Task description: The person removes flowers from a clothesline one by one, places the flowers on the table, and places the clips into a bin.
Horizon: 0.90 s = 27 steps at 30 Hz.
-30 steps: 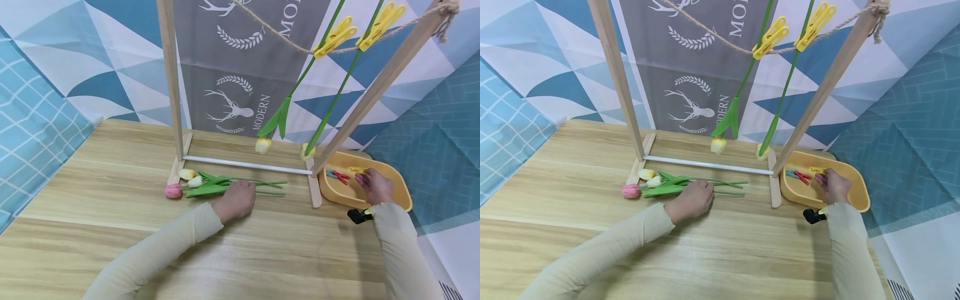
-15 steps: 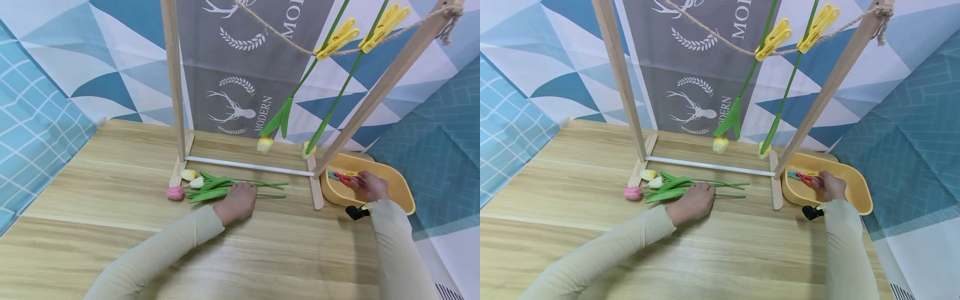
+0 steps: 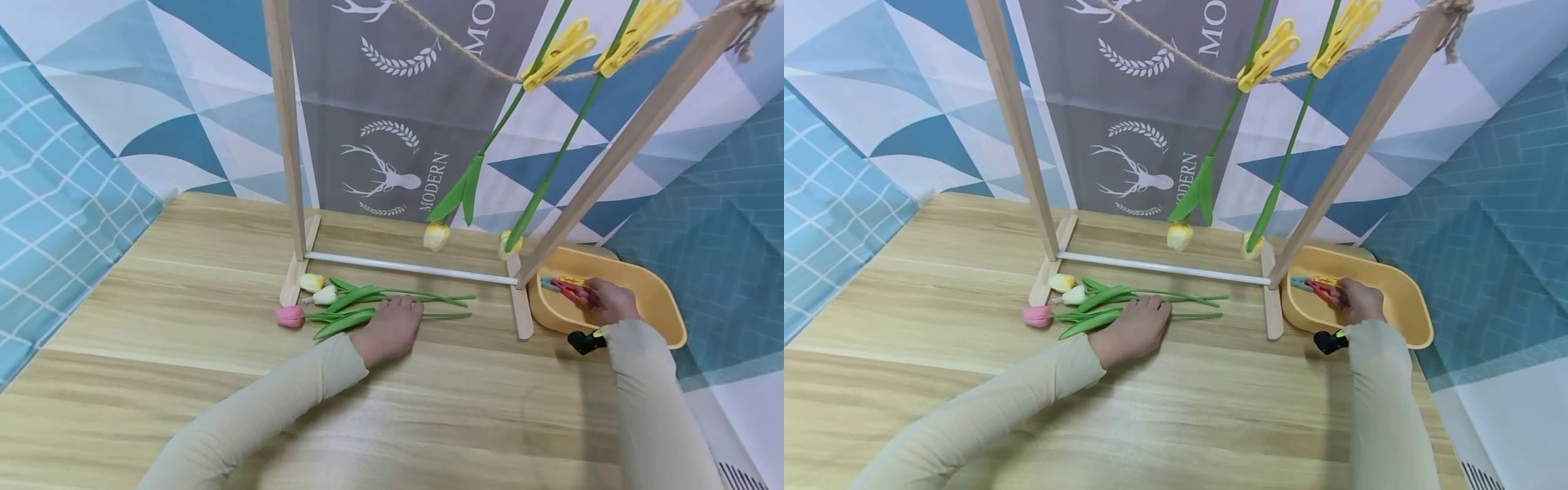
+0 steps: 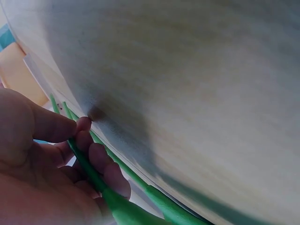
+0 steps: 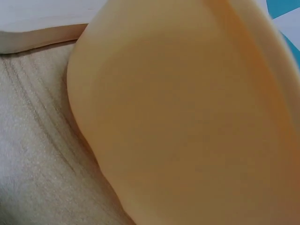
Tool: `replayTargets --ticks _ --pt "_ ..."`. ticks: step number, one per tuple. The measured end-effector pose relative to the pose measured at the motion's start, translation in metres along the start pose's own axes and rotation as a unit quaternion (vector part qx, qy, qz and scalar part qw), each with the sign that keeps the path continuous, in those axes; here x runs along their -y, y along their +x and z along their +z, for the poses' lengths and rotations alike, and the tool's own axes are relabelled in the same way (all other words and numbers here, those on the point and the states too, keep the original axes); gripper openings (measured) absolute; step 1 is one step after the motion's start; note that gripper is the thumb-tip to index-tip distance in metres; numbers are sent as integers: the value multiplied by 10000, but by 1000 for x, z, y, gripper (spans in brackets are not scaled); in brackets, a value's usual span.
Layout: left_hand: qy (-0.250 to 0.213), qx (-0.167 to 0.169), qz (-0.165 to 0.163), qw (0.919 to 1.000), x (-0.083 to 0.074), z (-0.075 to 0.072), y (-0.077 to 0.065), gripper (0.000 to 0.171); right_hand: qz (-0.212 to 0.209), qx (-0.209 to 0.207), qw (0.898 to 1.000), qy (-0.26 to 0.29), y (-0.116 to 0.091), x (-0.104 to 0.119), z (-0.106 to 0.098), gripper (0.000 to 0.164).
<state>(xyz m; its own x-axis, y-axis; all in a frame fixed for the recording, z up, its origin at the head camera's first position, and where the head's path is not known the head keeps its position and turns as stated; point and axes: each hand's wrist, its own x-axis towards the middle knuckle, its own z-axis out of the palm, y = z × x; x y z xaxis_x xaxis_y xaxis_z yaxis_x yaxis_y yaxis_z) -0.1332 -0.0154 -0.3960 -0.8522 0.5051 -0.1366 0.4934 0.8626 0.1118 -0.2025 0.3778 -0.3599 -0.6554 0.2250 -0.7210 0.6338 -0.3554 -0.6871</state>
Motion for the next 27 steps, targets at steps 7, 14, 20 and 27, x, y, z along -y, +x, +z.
replayTargets --ticks 7,14,20,27 --pt "18 -280 51 9996 -1 -1 -2 21 100 -52 9997 -203 2 2 1 5" --pt "-57 -177 62 9998 1 0 -2 20 41 -182 9981 -593 7 1 1 5" --pt "-140 -189 61 9997 1 -1 -2 20 64 -116 9969 -776 10 1 0 7" --pt "-132 -199 34 9997 1 -1 -3 21 155 -104 9971 -741 6 2 1 5"
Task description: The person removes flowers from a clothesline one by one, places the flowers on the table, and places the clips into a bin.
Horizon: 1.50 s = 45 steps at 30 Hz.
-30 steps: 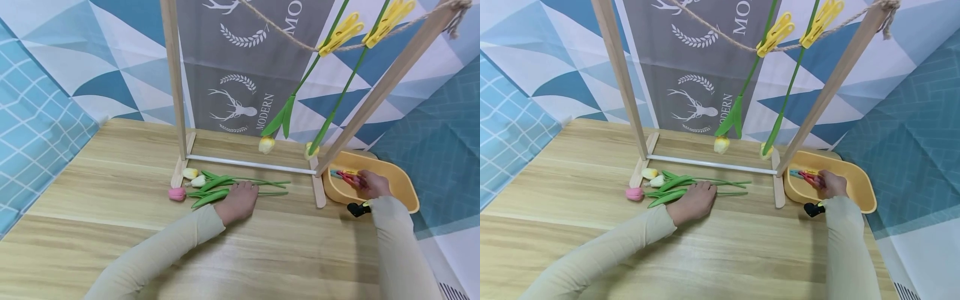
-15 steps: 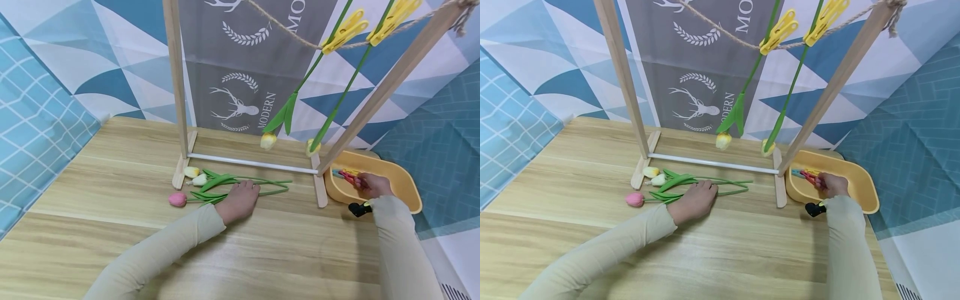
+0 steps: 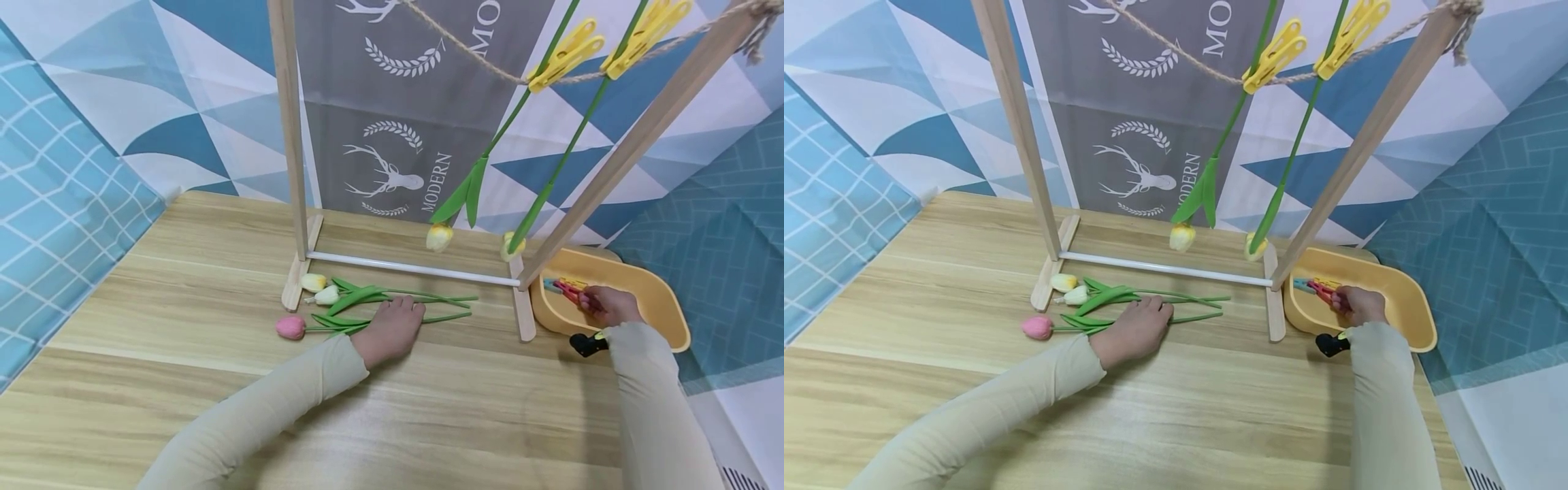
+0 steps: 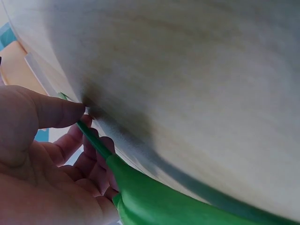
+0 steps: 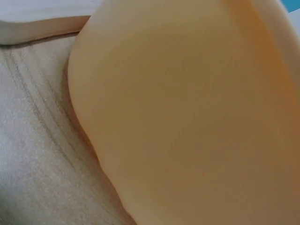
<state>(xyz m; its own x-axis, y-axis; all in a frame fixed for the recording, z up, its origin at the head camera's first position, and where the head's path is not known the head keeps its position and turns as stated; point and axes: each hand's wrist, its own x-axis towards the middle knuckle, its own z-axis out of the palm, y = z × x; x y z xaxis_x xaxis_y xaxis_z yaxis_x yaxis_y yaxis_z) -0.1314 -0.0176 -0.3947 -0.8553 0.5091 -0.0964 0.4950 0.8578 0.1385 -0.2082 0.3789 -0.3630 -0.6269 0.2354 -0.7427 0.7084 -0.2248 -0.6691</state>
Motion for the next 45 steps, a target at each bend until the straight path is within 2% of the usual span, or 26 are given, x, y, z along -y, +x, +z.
replayTargets --ticks 11,13,18,20,23,26,30,35,41,45 --pt "6 121 14 9999 -1 -4 -2 21 75 35 9988 480 -10 2 -3 7" --pt "-5 127 19 9999 0 -5 -2 21 155 52 9976 667 -11 2 -4 11" --pt "-11 59 51 10000 2 -4 -4 20 163 -62 9916 1280 -18 2 -4 7" --pt "-17 43 56 10000 2 -4 -5 21 -75 -47 9929 1185 -22 1 -3 7" --pt "-82 32 55 9999 3 -6 -6 23 -542 164 9956 750 -28 0 -1 5" --pt "-174 -15 75 9998 4 -8 -7 20 -964 353 9939 408 -36 -1 3 9" --pt "-437 -104 127 9989 7 -10 -8 13 -1266 472 9902 360 -47 -4 9 10" --pt "-858 -172 161 9960 13 -15 -9 14 -1542 637 9856 265 -62 -10 16 13" --pt "-1448 -429 205 9883 20 -22 -11 16 -2026 1028 9737 -195 -80 -19 27 24" --pt "-1789 -654 185 9815 23 -28 -11 16 -2344 1276 9631 -356 -90 -25 40 23"
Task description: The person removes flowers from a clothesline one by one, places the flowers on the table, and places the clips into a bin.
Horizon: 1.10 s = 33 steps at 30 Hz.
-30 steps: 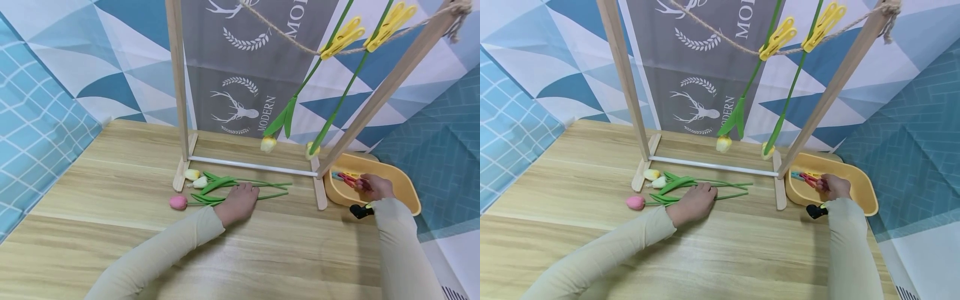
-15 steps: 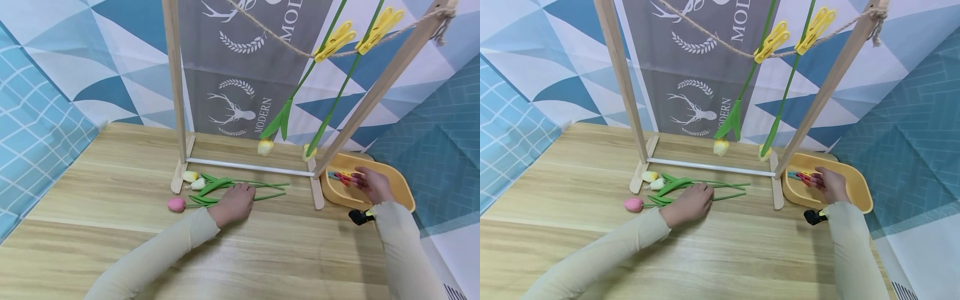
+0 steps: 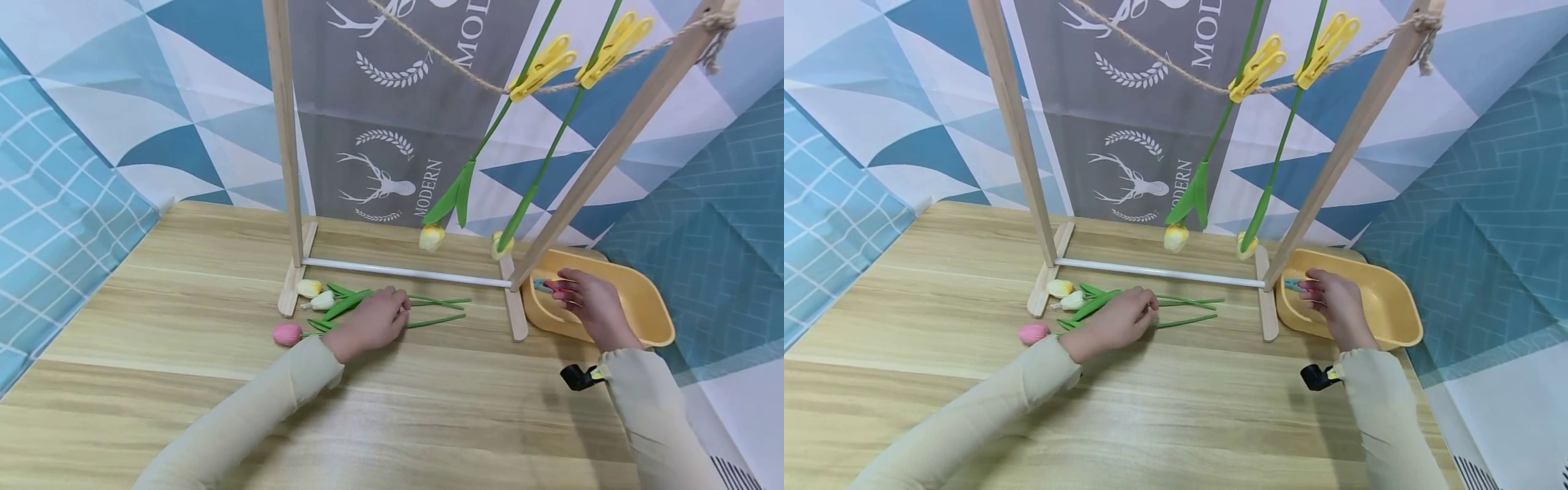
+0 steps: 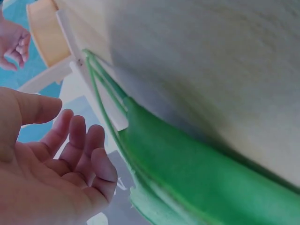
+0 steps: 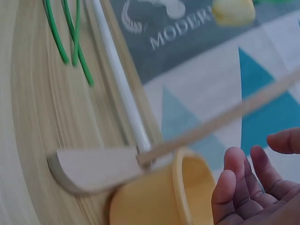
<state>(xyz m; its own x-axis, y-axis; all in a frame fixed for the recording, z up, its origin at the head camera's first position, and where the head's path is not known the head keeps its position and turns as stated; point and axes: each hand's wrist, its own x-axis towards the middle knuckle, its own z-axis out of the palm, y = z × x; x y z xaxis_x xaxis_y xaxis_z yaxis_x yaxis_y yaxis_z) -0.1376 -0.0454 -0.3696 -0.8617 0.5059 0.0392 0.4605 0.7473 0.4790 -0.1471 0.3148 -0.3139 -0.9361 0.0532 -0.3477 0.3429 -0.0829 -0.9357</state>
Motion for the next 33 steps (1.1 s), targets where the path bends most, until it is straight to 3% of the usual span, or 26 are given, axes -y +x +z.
replayTargets --ticks 8,15,19,33 --pt "-697 -524 41 9962 4 -14 3 13 -567 225 9974 -389 -13 2 25 19" --pt "-1297 -849 -276 9875 2 -27 2 17 -864 333 9950 -385 -23 9 43 15" --pt "-1514 -1016 -278 9828 2 -32 2 18 -957 296 9934 -558 -27 12 54 15" --pt "-2261 -1796 -233 9571 -9 -47 7 21 -1656 409 9756 -1384 -42 26 84 22"
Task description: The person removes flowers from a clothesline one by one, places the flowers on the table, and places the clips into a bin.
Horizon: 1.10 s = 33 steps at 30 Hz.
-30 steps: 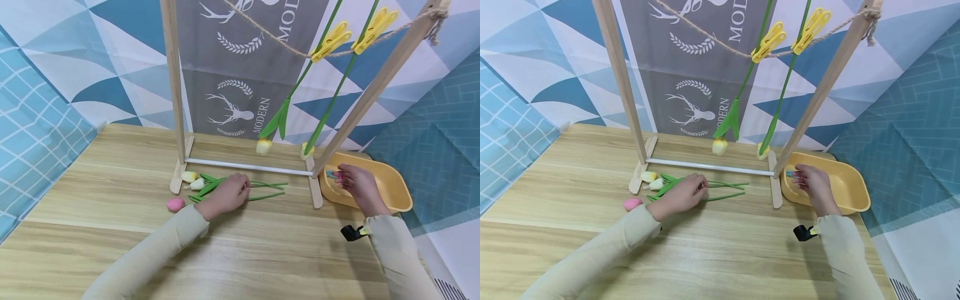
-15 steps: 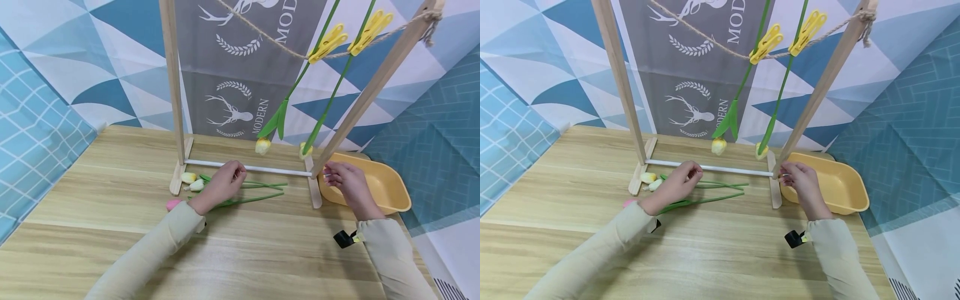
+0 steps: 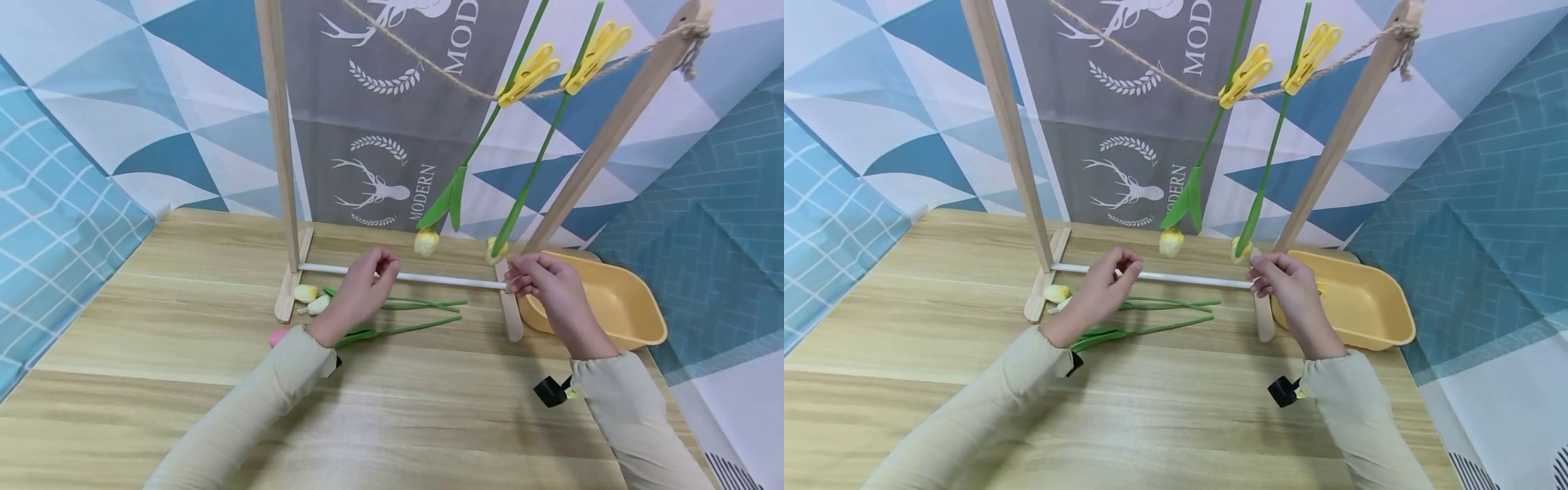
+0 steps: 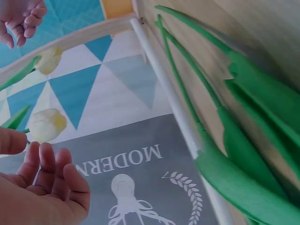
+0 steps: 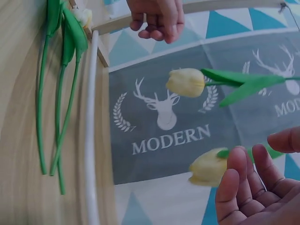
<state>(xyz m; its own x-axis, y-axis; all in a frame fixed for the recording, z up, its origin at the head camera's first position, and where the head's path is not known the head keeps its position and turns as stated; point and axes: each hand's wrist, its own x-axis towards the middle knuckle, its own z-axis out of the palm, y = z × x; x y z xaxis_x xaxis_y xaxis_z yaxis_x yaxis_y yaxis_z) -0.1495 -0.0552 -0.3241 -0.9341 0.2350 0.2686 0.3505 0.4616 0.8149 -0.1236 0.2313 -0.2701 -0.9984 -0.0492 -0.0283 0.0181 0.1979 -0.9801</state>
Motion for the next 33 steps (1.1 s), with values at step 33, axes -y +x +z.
replayTargets --ticks 33 --pt "-1059 -733 293 9912 -35 -10 24 16 -678 -159 9968 397 14 47 19 19"
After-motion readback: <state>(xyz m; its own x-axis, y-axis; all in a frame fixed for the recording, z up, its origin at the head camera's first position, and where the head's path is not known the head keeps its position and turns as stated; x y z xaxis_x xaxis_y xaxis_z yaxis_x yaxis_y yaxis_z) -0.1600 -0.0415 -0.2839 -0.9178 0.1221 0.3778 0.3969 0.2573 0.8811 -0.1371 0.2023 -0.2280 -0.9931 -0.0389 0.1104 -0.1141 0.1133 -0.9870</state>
